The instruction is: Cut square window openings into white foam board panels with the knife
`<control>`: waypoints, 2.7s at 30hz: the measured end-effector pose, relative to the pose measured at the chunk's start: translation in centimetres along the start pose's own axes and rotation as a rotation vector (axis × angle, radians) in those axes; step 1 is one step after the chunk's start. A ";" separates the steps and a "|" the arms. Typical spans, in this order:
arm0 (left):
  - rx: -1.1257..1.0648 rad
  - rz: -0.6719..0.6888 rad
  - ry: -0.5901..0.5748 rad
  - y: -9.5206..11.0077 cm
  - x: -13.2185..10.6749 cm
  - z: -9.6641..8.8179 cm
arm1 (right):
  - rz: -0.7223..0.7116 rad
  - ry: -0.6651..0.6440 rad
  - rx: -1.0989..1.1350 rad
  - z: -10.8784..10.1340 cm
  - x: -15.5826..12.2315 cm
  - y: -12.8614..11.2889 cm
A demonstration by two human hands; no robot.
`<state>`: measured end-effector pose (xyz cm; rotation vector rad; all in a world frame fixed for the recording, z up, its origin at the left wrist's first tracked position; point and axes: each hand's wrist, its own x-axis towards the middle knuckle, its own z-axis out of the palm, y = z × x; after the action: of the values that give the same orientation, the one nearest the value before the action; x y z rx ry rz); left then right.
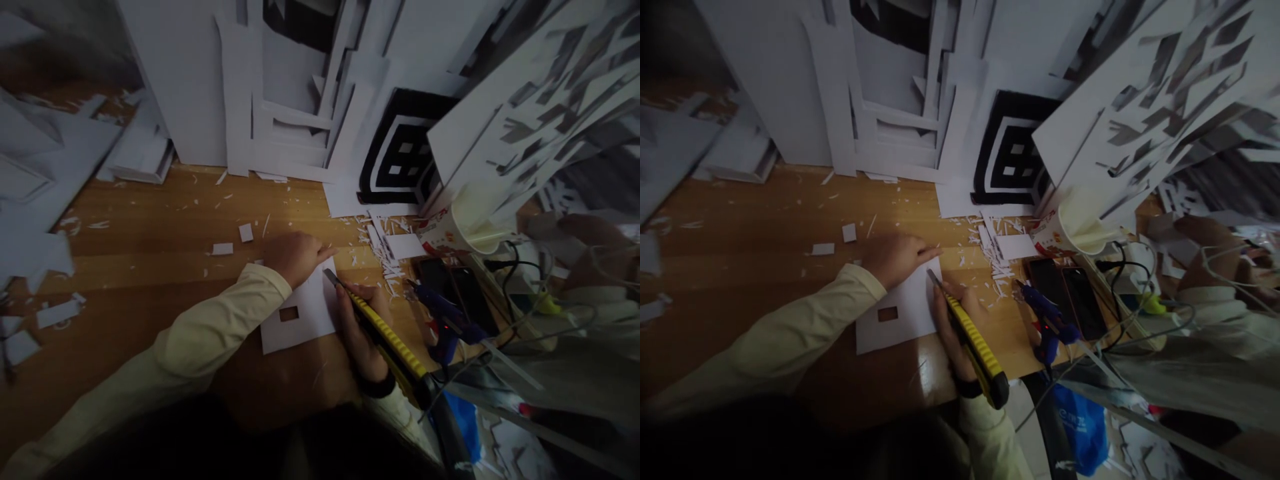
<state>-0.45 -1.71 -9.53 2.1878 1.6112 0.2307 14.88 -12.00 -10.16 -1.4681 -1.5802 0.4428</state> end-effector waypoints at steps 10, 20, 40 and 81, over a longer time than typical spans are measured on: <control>0.043 0.008 -0.007 0.0 0.1 0.0 | 0.026 -0.034 -0.019 0.2 -0.1 0.2; 0.012 0.010 -0.006 0.1 0.1 -0.1 | 0.063 -0.169 0.084 -0.4 2.2 -0.6; -0.029 0.017 -0.004 0.0 0.0 0.0 | 0.050 -0.131 -0.043 -0.9 0.1 -1.6; 0.000 0.021 -0.027 0.1 0.1 -0.7 | 0.095 -0.190 0.101 -0.3 2.8 -1.5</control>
<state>-0.54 -1.46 -8.88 2.1995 1.5751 0.2062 14.53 -9.89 -7.82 -1.4627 -1.6144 0.7248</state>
